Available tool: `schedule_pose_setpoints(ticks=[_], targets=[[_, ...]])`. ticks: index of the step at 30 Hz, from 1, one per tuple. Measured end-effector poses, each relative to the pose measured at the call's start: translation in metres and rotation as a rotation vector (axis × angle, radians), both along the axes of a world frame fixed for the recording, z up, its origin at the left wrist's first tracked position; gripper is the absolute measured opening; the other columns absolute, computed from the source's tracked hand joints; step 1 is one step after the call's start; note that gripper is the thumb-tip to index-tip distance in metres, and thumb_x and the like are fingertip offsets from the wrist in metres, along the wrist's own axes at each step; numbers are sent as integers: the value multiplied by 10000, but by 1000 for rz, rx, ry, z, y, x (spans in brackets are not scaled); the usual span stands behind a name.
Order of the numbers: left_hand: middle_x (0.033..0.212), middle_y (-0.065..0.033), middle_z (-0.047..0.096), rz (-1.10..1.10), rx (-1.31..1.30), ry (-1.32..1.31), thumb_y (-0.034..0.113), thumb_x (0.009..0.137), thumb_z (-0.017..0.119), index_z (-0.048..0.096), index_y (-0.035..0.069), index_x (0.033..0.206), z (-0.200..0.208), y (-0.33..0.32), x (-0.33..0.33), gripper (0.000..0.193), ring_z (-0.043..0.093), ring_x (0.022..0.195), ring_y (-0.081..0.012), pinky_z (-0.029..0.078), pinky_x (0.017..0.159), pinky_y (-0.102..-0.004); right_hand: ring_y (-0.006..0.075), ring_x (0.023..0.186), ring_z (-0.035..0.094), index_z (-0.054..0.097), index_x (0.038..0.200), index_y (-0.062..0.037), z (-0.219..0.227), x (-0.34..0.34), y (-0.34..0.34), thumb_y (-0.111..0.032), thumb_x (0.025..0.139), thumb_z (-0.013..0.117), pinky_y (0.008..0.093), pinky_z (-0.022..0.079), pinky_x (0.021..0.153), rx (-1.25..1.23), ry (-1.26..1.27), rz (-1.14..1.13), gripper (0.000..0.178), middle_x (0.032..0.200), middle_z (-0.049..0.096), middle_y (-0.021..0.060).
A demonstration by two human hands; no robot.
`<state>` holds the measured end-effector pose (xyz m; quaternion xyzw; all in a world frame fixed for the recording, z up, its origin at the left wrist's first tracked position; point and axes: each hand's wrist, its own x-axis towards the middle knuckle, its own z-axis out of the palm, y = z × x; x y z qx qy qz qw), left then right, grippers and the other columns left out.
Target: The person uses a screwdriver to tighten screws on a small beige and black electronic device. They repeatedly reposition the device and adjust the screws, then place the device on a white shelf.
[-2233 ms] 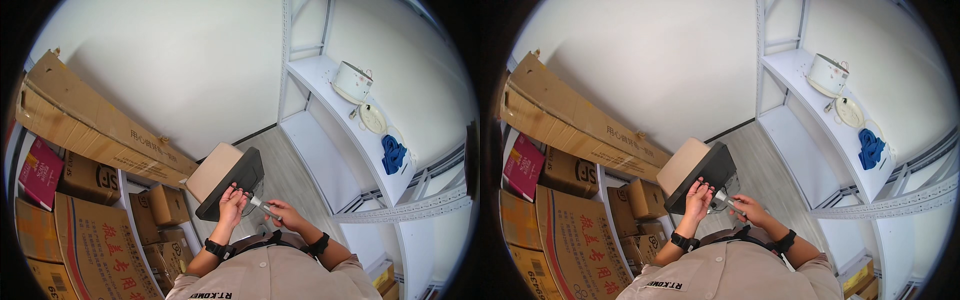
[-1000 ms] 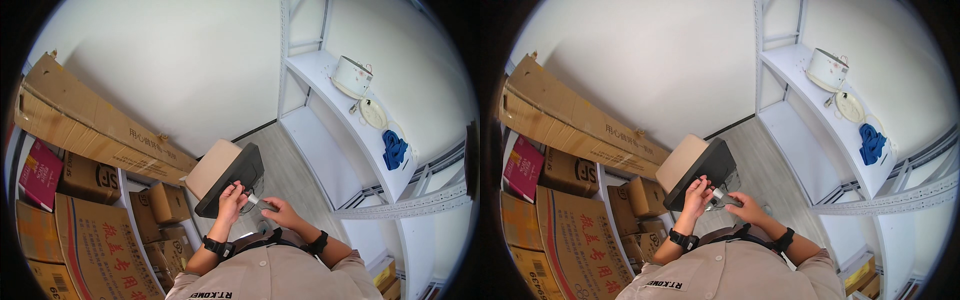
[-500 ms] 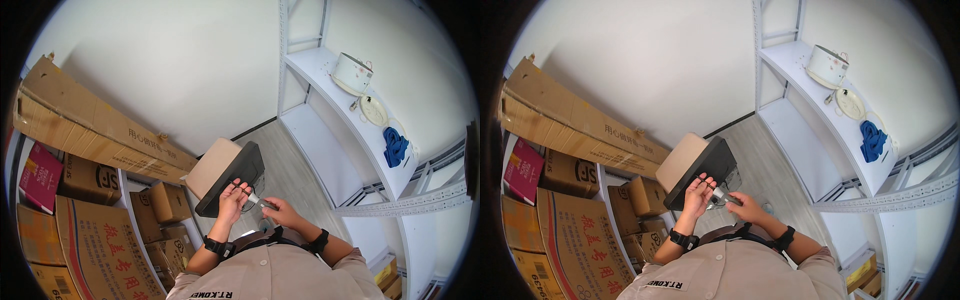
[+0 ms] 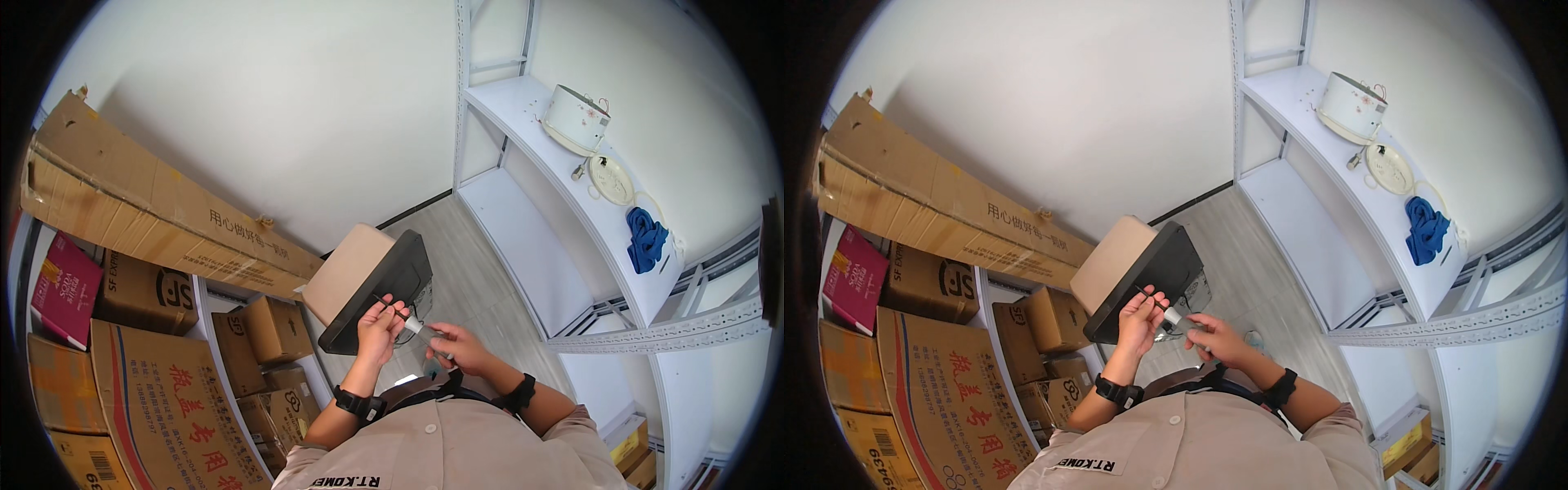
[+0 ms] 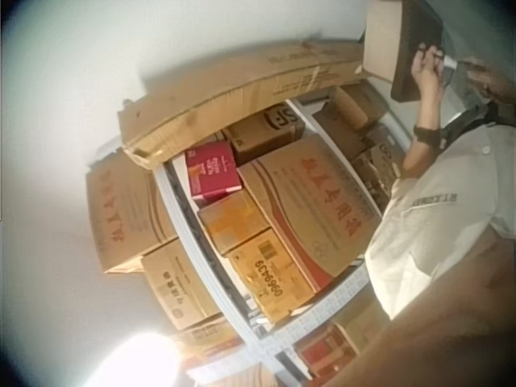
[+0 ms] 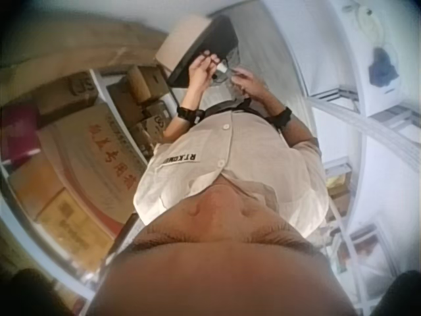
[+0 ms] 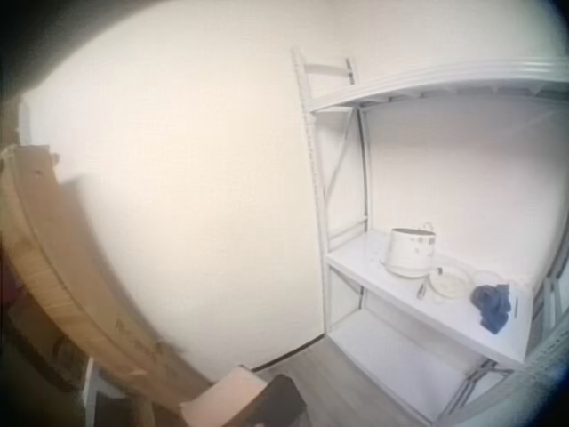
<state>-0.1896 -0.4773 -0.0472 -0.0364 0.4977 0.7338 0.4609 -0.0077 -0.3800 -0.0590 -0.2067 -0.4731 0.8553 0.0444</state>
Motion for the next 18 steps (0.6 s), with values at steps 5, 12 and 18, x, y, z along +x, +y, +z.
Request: schedule_pose_setpoints(ticks=[5, 12, 18], targets=[[960, -83, 668, -90, 14, 35, 116, 951, 564, 539, 15, 1198, -16, -4, -8, 268, 671, 795, -137, 558, 642, -223, 146, 496, 505, 451, 1328, -75, 0, -8, -5, -239, 969, 465, 273, 394, 487, 682, 160, -125, 394, 937, 629, 117], [952, -65, 666, -93, 55, 63, 145, 954, 563, 584, 27, 1152, -11, -2, -3, 231, 664, 813, -123, 552, 634, -203, 147, 503, 493, 429, 1328, -46, 4, 1, 9, -278, 984, 442, 278, 376, 494, -497, -4, 106, 416, 921, 643, 123], [946, -58, 665, -84, 9, 41, 150, 943, 584, 599, 31, 1133, -7, -1, -3, 225, 659, 801, -112, 558, 629, -206, 125, 529, 502, 466, 1290, -33, 1, -7, -5, -206, 939, 559, 275, 412, 500, 653, 77, -76, 402, 860, 612, 90]])
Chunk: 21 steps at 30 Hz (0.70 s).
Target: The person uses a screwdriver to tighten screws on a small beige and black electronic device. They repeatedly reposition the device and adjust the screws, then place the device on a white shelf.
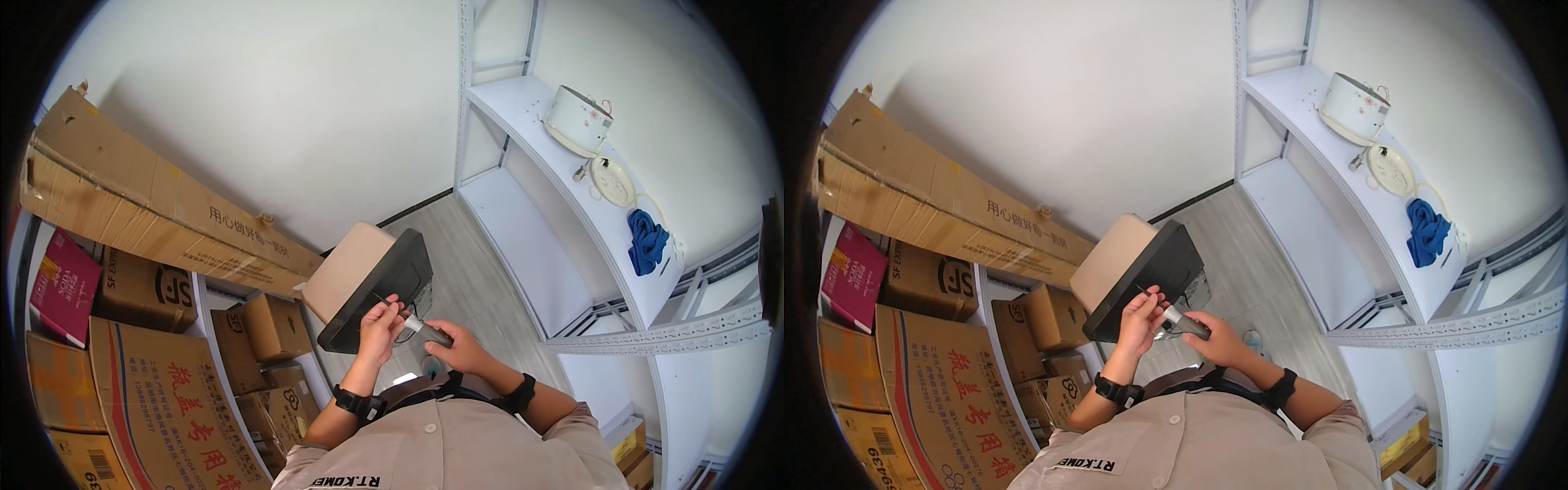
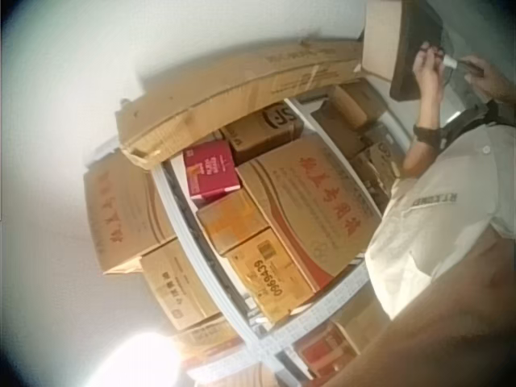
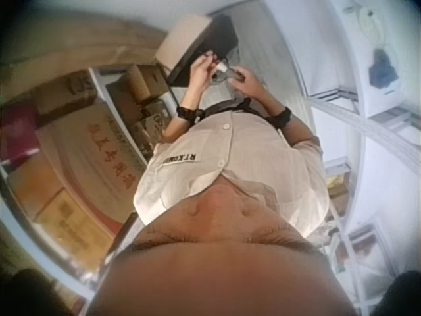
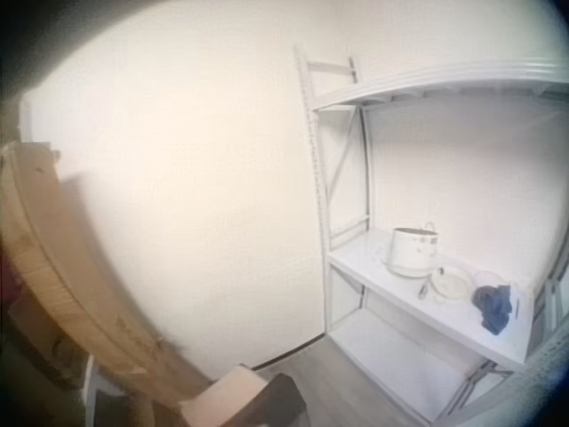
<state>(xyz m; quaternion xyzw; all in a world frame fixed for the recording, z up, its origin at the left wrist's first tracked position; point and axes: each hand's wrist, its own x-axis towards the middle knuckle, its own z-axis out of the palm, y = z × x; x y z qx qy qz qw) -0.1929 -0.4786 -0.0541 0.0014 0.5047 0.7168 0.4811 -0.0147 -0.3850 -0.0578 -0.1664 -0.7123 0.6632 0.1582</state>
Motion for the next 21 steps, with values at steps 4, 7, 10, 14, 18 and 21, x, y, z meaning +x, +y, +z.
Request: schedule_pose_setpoints(ticks=[4, 7, 10, 14, 18, 21], targets=[[911, -57, 664, -13, -55, 44, 126, 928, 604, 601, 19, 1112, -20, -7, -7, 213, 657, 775, -116, 558, 628, -206, 136, 533, 507, 466, 1297, -33, 13, -1, 3, -208, 935, 571, 281, 418, 510, -415, -66, 14, 416, 881, 612, 87], [882, -55, 668, 3, -6, 19, 93, 919, 609, 579, 0, 1133, -12, -6, -6, 235, 659, 737, -113, 554, 621, -204, 147, 529, 499, 432, 1339, -42, 22, 3, 12, -218, 951, 531, 273, 398, 508, -1023, -52, 99, 438, 916, 624, 103], [916, -81, 676, -6, 31, 19, 72, 923, 592, 551, 9, 1174, -4, -4, -2, 262, 674, 786, -147, 563, 639, -217, 144, 514, 482, 412, 1358, -46, 22, 3, 12, -235, 967, 495, 257, 370, 494, -1069, -112, 119, 443, 898, 629, 111], [970, -97, 672, -3, 47, 8, 52, 930, 565, 502, 37, 1238, 1, -4, -1, 315, 681, 838, -186, 573, 658, -236, 124, 501, 463, 421, 1353, -46, 17, 1, 7, -231, 973, 497, 242, 355, 478, -880, -203, 119, 429, 837, 619, 91], [1003, -77, 657, 54, 77, -12, 72, 940, 553, 515, 62, 1231, 4, -1, 1, 293, 678, 865, -182, 574, 664, -245, 87, 501, 465, 494, 1288, -48, 15, 2, 5, -228, 947, 553, 227, 364, 473, -766, -161, 79, 390, 807, 607, 55], [1005, -40, 640, 73, 67, -29, 54, 932, 564, 503, 52, 1230, 2, 0, -1, 305, 675, 864, -176, 581, 673, -260, 80, 508, 449, 489, 1295, -45, 16, 3, 4, -205, 940, 566, 224, 355, 471, -699, -171, 65, 397, 807, 600, 45]])
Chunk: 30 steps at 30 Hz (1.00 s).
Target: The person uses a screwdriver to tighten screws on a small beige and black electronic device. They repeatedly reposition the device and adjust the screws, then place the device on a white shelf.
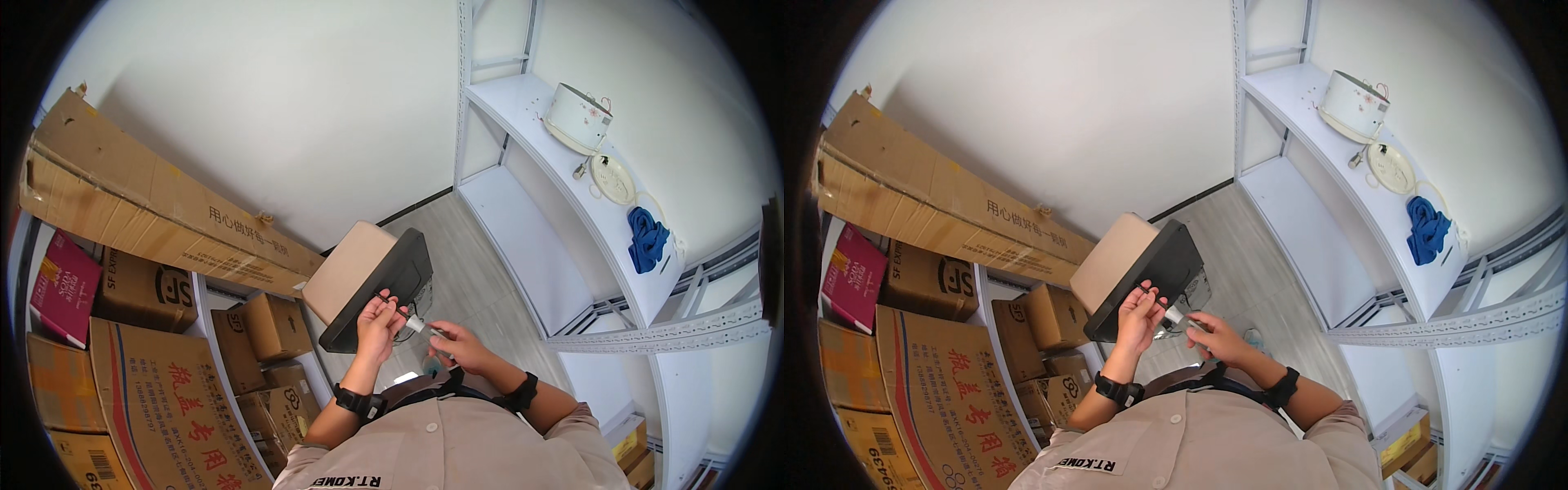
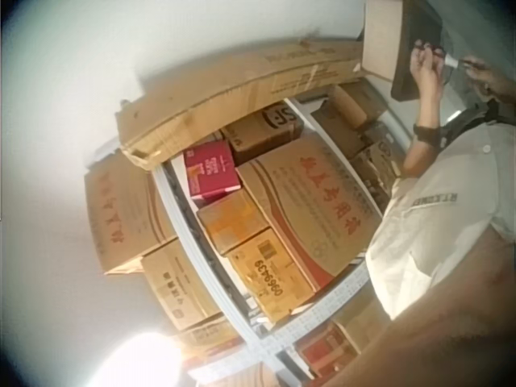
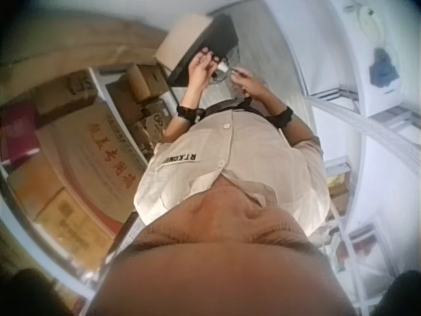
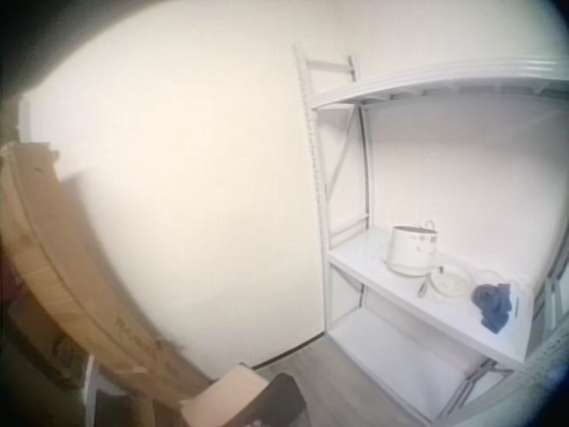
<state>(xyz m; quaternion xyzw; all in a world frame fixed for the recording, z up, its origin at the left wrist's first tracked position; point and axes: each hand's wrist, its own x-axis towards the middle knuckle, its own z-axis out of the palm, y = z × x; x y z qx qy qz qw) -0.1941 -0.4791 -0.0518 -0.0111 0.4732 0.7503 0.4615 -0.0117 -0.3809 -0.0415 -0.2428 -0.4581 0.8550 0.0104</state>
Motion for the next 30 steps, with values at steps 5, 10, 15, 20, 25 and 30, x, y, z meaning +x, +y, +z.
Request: schedule_pose_setpoints(ticks=[5, 10, 15, 20, 25, 30], targets=[[957, -25, 638, -20, 1, 19, 45, 925, 575, 512, 55, 1222, -7, -1, -1, 304, 679, 838, -172, 586, 671, -269, 81, 530, 450, 461, 1325, -35, 0, 3, 1, -192, 940, 565, 223, 357, 474, 59, -13, 15, 428, 821, 597, 36], [940, -21, 644, -3, 1, 8, 32, 914, 588, 508, 60, 1231, -6, 0, 2, 329, 685, 824, -180, 590, 663, -274, 79, 533, 451, 461, 1325, -31, 2, 5, 2, -192, 940, 564, 219, 358, 477, 75, -15, 9, 431, 817, 596, 33], [943, -25, 648, 3, 6, 10, 30, 911, 593, 502, 63, 1239, -4, 1, 3, 342, 688, 825, -187, 592, 658, -276, 76, 526, 448, 461, 1326, -31, 3, 7, 3, -192, 939, 563, 216, 354, 474, 76, -11, 13, 431, 810, 597, 31], [957, -32, 645, 0, 19, 27, 42, 918, 587, 506, 70, 1236, -8, 0, 4, 330, 691, 843, -203, 596, 660, -283, 67, 530, 448, 498, 1300, -46, 5, 8, 3, -211, 923, 589, 218, 353, 477, 62, -12, -3, 422, 805, 600, 27], [996, -46, 635, 51, 33, -68, 217, 996, 465, 526, 78, 1211, -1, 1, 2, 263, 694, 849, -250, 601, 681, -333, 64, 532, 445, 503, 1300, -48, 6, 13, 7, -215, 918, 594, 215, 343, 474, 61, -27, 18, 427, 804, 598, 22], [1007, -42, 625, 109, 16, -133, 364, 1023, 357, 544, 82, 1175, -2, 3, 1, 370, 693, 844, -287, 596, 701, -381, 59, 523, 434, 518, 1287, -49, 9, 15, 10, -226, 911, 602, 214, 333, 464, 61, -28, 15, 424, 794, 599, 16]])
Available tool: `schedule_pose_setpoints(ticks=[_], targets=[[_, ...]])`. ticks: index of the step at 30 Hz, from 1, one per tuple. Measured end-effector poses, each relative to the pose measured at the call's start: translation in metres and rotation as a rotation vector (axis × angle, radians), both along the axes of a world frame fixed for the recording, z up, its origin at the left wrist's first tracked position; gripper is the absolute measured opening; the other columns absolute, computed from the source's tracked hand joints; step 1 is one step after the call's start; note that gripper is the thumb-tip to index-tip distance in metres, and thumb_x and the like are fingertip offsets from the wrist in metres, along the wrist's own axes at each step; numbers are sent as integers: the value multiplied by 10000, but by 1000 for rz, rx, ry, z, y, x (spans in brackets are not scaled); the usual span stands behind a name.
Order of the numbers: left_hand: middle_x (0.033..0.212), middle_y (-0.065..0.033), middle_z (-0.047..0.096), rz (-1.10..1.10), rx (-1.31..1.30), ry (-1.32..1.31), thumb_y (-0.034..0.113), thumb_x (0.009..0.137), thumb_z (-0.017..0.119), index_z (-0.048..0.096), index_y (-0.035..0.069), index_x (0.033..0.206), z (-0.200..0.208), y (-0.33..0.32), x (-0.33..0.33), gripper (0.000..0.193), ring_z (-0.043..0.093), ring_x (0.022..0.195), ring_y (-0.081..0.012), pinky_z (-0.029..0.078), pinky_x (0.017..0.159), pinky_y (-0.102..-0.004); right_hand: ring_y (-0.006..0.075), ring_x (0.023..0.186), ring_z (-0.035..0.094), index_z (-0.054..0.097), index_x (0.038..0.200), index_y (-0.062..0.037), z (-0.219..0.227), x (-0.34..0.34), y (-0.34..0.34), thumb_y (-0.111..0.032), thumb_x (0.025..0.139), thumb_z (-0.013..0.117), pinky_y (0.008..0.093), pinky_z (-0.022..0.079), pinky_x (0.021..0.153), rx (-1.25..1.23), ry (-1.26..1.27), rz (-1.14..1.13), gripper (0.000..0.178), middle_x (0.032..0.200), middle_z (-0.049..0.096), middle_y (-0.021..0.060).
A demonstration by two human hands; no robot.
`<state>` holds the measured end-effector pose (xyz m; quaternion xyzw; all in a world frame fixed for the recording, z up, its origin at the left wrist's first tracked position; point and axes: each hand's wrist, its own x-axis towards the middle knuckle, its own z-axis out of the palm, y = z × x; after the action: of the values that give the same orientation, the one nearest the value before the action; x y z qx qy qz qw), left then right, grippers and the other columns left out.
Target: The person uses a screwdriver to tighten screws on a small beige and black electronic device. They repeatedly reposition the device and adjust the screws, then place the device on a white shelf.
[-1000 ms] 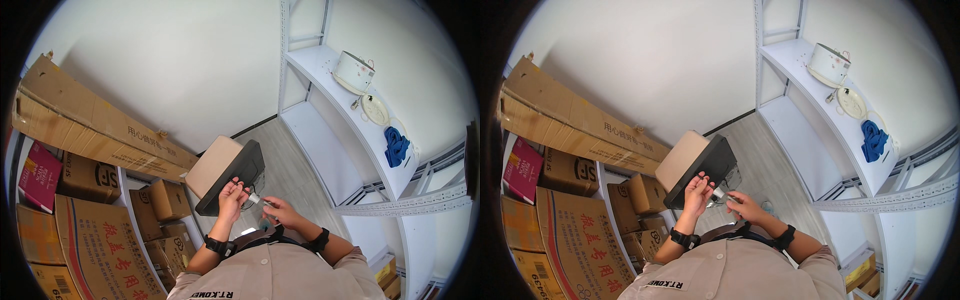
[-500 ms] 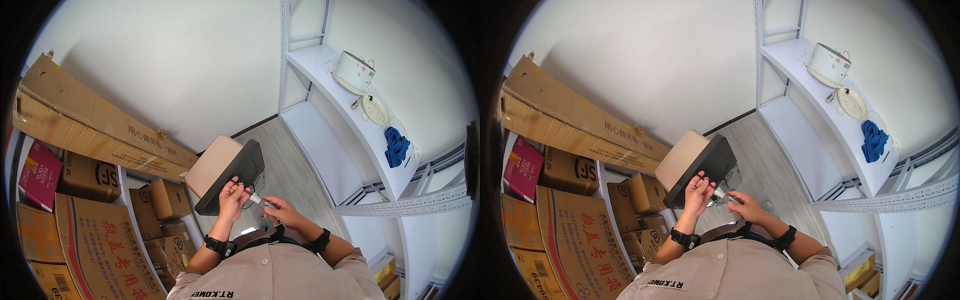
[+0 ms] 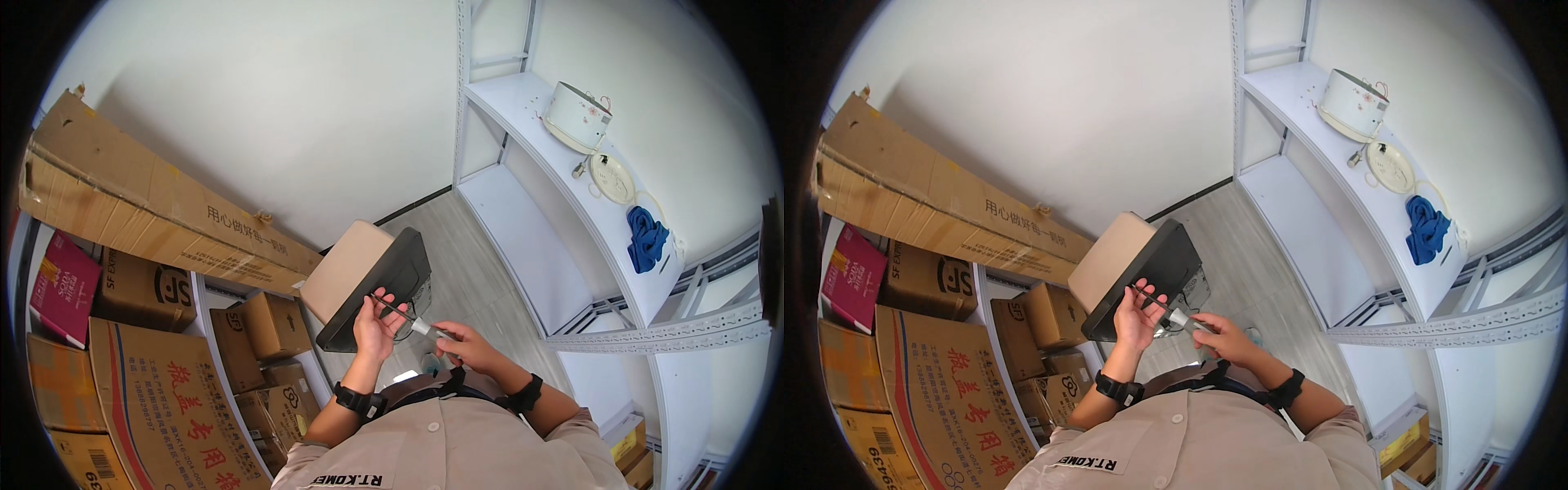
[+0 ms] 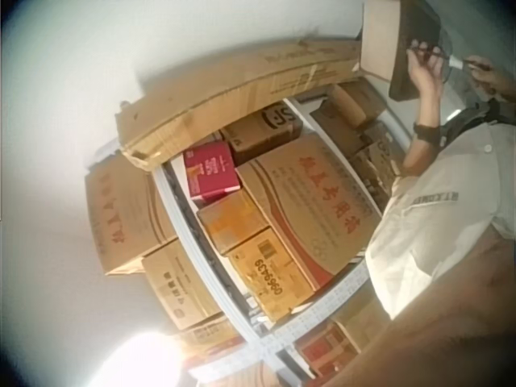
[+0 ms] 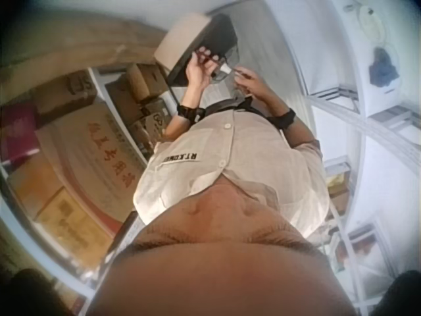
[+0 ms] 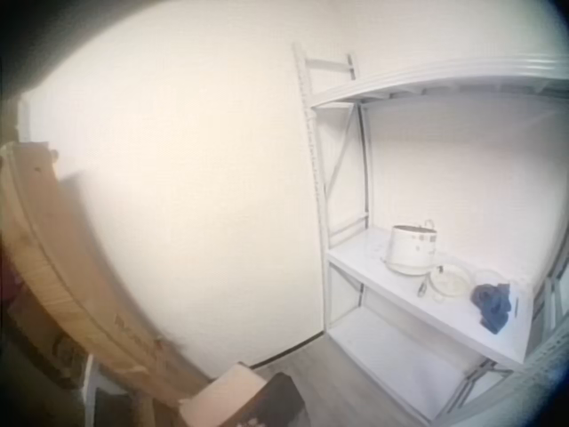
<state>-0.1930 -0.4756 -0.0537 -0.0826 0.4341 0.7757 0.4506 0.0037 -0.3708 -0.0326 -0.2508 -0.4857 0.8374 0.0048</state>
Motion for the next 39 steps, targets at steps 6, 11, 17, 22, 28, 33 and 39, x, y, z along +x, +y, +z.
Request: schedule_pose_setpoints(ticks=[6, 11, 17, 22, 28, 33, 39], targets=[[996, -37, 625, 12, -9, 26, 340, 1014, 408, 532, 103, 1170, -4, 3, 2, 310, 693, 821, -278, 600, 683, -372, 53, 507, 423, 523, 1293, -55, -2, 6, 3, -232, 906, 605, 210, 325, 452, 12, -4, -1, 433, 780, 603, 12], [998, -44, 625, -4, 0, 46, 290, 1008, 444, 518, 113, 1124, -6, 10, 9, 224, 694, 795, -265, 598, 631, -354, 57, 524, 445, 505, 1306, -41, 5, 18, 5, -217, 905, 597, 202, 351, 472, 42, -29, 0, 448, 813, 614, 22], [1027, -61, 630, -122, 22, 100, 277, 1008, 447, 513, 107, 1089, -7, 40, 46, 199, 697, 783, -258, 596, 606, -331, 56, 504, 434, 506, 1310, -62, 10, 66, 8, -226, 896, 615, 206, 346, 463, 27, -64, -162, 459, 823, 622, 26], [1006, -80, 642, -299, 64, 122, 254, 999, 475, 522, 90, 1073, -9, 76, 100, 186, 703, 786, -251, 591, 579, -286, 54, 505, 432, 494, 1321, -58, 16, 135, 8, -223, 903, 606, 204, 353, 459, 20, -61, -320, 464, 815, 616, 25], [982, -59, 650, -546, 86, 216, 213, 968, 553, 576, 86, 992, 9, 126, 221, 131, 673, 774, -164, 567, 630, -273, 52, 513, 443, 486, 1334, -50, 23, 267, 9, -206, 906, 594, 199, 366, 469, 99, -67, -509, 467, 810, 629, 27], [940, -22, 630, -694, 125, 277, 196, 957, 573, 603, 91, 997, 14, 157, 362, 116, 623, 754, -126, 552, 630, -260, 53, 523, 449, 498, 1327, -52, 35, 416, 7, -197, 898, 603, 199, 370, 476, 183, -52, -642, 465, 816, 634, 22], [921, -23, 627, -900, 226, 295, 150, 932, 609, 627, 40, 1053, 3, 185, 565, 164, 593, 734, -104, 534, 627, -248, 54, 544, 446, 515, 1305, -44, 30, 629, -4, -174, 889, 611, 200, 365, 477, 252, -114, -818, 447, 820, 629, 28]])
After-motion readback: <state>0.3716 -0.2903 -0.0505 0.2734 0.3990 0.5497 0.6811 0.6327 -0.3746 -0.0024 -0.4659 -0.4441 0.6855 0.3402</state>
